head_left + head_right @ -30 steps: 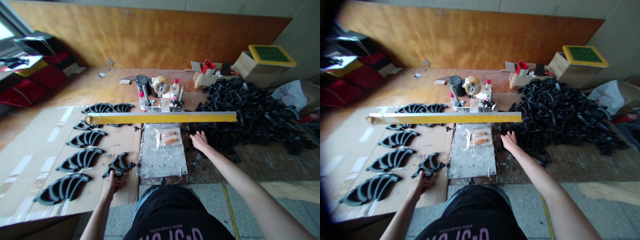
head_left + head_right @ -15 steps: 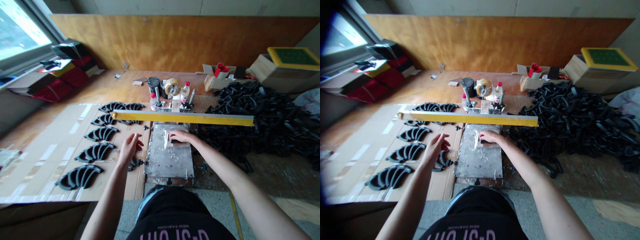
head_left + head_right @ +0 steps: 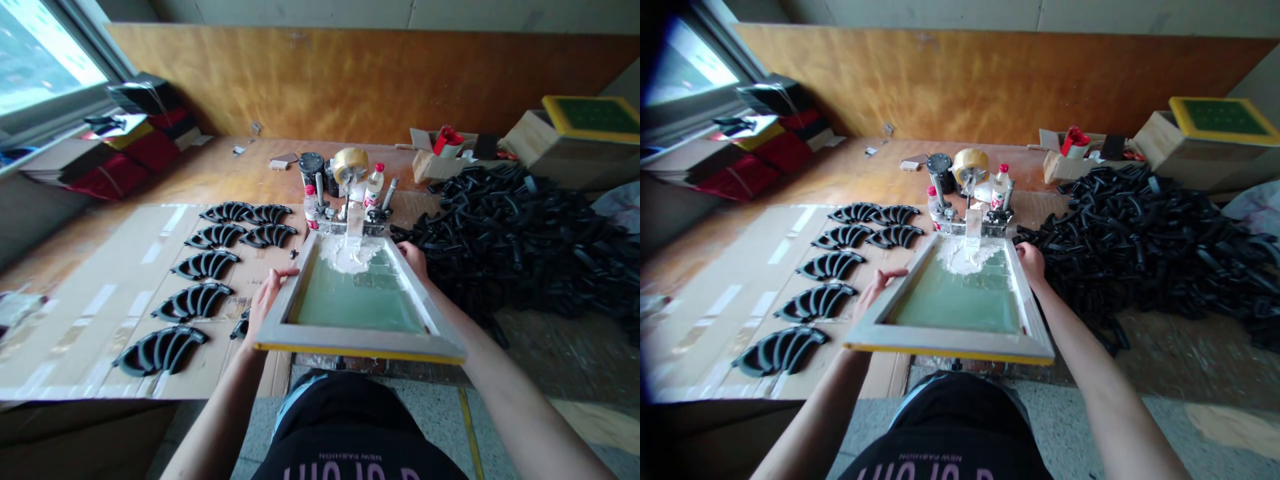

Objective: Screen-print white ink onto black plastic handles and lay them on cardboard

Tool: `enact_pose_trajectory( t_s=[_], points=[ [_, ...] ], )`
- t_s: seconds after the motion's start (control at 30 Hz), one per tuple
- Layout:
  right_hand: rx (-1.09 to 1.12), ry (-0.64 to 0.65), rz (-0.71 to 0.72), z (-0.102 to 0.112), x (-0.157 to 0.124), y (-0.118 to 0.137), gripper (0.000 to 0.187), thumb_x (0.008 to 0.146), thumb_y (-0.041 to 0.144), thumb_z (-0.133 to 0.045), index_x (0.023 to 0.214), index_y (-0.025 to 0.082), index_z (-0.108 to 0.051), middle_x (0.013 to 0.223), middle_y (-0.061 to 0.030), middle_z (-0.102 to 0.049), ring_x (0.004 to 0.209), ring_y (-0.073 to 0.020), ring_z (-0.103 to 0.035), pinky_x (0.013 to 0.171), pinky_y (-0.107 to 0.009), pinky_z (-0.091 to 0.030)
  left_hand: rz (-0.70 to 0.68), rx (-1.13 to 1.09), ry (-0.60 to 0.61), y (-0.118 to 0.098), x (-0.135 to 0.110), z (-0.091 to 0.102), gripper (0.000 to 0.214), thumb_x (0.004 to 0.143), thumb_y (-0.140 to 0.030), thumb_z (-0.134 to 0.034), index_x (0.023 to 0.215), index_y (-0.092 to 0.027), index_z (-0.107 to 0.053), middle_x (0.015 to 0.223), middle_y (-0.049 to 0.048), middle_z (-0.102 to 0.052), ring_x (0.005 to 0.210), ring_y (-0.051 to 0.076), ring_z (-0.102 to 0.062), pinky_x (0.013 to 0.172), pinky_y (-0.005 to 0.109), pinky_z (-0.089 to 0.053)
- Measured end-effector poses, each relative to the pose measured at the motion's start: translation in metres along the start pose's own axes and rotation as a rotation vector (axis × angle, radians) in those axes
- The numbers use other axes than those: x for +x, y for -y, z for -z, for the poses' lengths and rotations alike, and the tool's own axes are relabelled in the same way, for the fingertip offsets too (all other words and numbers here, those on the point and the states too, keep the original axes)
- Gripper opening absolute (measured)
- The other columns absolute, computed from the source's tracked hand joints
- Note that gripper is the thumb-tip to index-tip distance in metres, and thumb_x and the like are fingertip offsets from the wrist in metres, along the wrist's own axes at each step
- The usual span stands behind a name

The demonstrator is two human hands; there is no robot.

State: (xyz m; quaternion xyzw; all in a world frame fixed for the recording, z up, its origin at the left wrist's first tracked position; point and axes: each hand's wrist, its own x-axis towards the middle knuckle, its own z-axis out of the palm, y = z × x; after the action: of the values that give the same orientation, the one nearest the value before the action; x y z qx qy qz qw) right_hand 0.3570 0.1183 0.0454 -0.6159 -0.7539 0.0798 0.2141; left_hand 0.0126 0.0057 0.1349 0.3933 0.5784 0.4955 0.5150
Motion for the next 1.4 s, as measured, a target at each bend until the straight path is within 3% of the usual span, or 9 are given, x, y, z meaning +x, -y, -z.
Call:
enact_pose_trajectory(
  t_s=[0.07,0.17,0.27,0.43,0.63,0.93,1.03,1.2,1.4],
  points=[
    [0.012,-0.158,-0.163,0.014,0.01,0.0,0.034,0.091,0.027,-0.04,0.11,0.012,-0.063,0.099,-0.0156,-0.065,0.089,-0.0281,-0.061,0.082,-0.043,-0.048,0.119,0.075,0.059,0.027,-0.009,0.011,0.059,0.079,-0.062,-0.057,0.119,-0.019,-0.064,0.088,0.0024,-0.068,0.066,0.015,-0.06,0.055,0.022,-0.046],
    [-0.002,-0.276,-0.008,0.02,0.034,0.032,0.048,0.085,0.032,-0.059,0.128,0.014,-0.052,0.128,-0.0165,-0.053,0.112,-0.0279,-0.053,0.096,-0.04,-0.044,0.218,0.072,0.115,0.071,-0.009,0.016,0.075,0.075,-0.056,-0.065,0.14,-0.022,-0.047,0.087,0.0027,-0.07,0.071,0.017,-0.063,0.06,0.023,-0.048],
    [-0.071,-0.105,0.197,0.009,0.052,0.076,0.054,0.079,0.028,-0.07,0.127,0.014,-0.051,0.129,-0.0151,-0.052,0.117,-0.029,-0.048,0.097,-0.04,-0.041,0.235,0.121,0.101,0.107,0.0,0.014,0.079,0.076,-0.054,-0.065,0.143,-0.02,-0.041,0.084,0.0032,-0.069,0.071,0.017,-0.064,0.062,0.024,-0.049],
    [-0.13,0.222,0.284,-0.011,0.031,0.105,0.007,0.085,0.02,-0.06,0.089,0.015,-0.063,0.091,-0.0106,-0.065,0.092,-0.0237,-0.055,0.082,-0.033,-0.043,0.218,0.188,0.112,0.126,0.008,0.015,0.074,0.078,-0.057,-0.06,0.141,-0.021,-0.044,0.091,0.0056,-0.071,0.075,0.018,-0.065,0.064,0.025,-0.049],
    [0.029,0.373,0.711,0.005,-0.006,0.092,0.011,0.079,0.008,-0.058,0.077,0.018,-0.061,0.079,-0.0041,-0.062,0.083,-0.019,-0.054,0.073,-0.028,-0.04,0.241,0.171,0.097,0.12,0.006,0.014,0.076,0.075,-0.059,-0.062,0.137,-0.017,-0.049,0.094,0.0063,-0.073,0.08,0.019,-0.067,0.067,0.025,-0.05],
    [0.025,0.167,0.693,-0.013,-0.021,0.089,0.017,0.083,0.008,-0.052,0.09,0.017,-0.065,0.088,-0.0077,-0.065,0.094,-0.0215,-0.055,0.079,-0.03,-0.042,0.257,0.097,0.102,0.113,0.004,0.015,0.074,0.073,-0.058,-0.065,0.135,-0.019,-0.049,0.083,0.0044,-0.072,0.066,0.017,-0.065,0.058,0.024,-0.049],
    [0.058,0.166,0.576,-0.005,-0.008,0.092,0.009,0.085,0.023,-0.061,0.093,0.02,-0.066,0.087,-0.0049,-0.067,0.087,-0.0195,-0.058,0.075,-0.028,-0.044,0.272,0.096,0.087,0.098,-0.001,0.012,0.074,0.073,-0.057,-0.066,0.134,-0.018,-0.05,0.082,0.0036,-0.071,0.065,0.016,-0.064,0.056,0.023,-0.047],
    [-0.031,0.061,0.246,0.02,0.061,0.093,0.052,0.081,0.037,-0.068,0.131,0.029,-0.054,0.104,-0.0042,-0.069,0.088,-0.0217,-0.062,0.077,-0.031,-0.045,0.223,0.036,0.092,0.049,-0.01,0.013,0.071,0.078,-0.063,-0.058,0.135,-0.022,-0.05,0.082,0.0009,-0.07,0.063,0.014,-0.062,0.055,0.022,-0.046],
    [0.019,-0.161,-0.156,0.045,0.071,0.02,0.034,0.091,0.036,-0.048,0.119,0.02,-0.061,0.088,-0.0064,-0.07,0.079,-0.0222,-0.063,0.074,-0.033,-0.046,0.03,-0.181,0.066,-0.008,0.014,-0.002,0.064,0.078,-0.074,-0.047,0.106,-0.019,-0.065,0.083,0.0025,-0.069,0.065,0.014,-0.063,0.059,0.023,-0.05]
  ],
)
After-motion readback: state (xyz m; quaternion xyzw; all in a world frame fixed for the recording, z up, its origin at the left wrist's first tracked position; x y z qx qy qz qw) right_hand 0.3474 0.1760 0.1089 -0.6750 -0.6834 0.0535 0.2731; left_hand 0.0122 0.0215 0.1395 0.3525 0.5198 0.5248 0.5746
